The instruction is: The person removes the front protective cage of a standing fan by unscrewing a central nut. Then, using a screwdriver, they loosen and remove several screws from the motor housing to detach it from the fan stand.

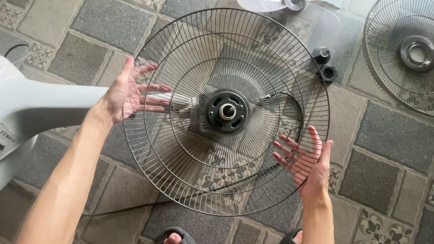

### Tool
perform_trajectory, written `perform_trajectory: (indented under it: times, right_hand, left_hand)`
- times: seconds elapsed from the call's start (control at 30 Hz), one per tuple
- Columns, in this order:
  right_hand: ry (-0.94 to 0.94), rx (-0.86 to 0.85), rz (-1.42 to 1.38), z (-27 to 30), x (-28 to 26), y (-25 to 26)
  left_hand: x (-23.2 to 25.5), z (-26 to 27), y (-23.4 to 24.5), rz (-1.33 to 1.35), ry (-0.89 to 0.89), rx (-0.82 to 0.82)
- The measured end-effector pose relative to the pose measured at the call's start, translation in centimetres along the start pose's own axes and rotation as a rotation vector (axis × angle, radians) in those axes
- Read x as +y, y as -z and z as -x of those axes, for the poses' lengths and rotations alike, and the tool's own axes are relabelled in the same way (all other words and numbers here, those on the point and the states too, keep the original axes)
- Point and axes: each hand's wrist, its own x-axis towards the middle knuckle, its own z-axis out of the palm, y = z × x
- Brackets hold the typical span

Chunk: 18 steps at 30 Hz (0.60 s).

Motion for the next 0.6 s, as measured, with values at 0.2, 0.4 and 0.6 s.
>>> perform_trajectory:
  times: [0.2, 0.4, 0.6]
  right_hand:
    - [0.012, 0.017, -0.003, 0.6, -0.2, -0.6]
    - [0.077, 0.002, -0.048, 1.2, -1.1, -0.3]
    - [0.001, 0.036, -0.015, 2.6, -3.3, -2.0]
  left_hand:
    - [0.7, 0.2, -0.9, 0.042, 0.016, 0.007]
    - [1.7, 1.5, -1.0, 0.078, -0.026, -0.014]
    - [5.0, 3.6, -3.4, 0.000, 0.017, 0.006]
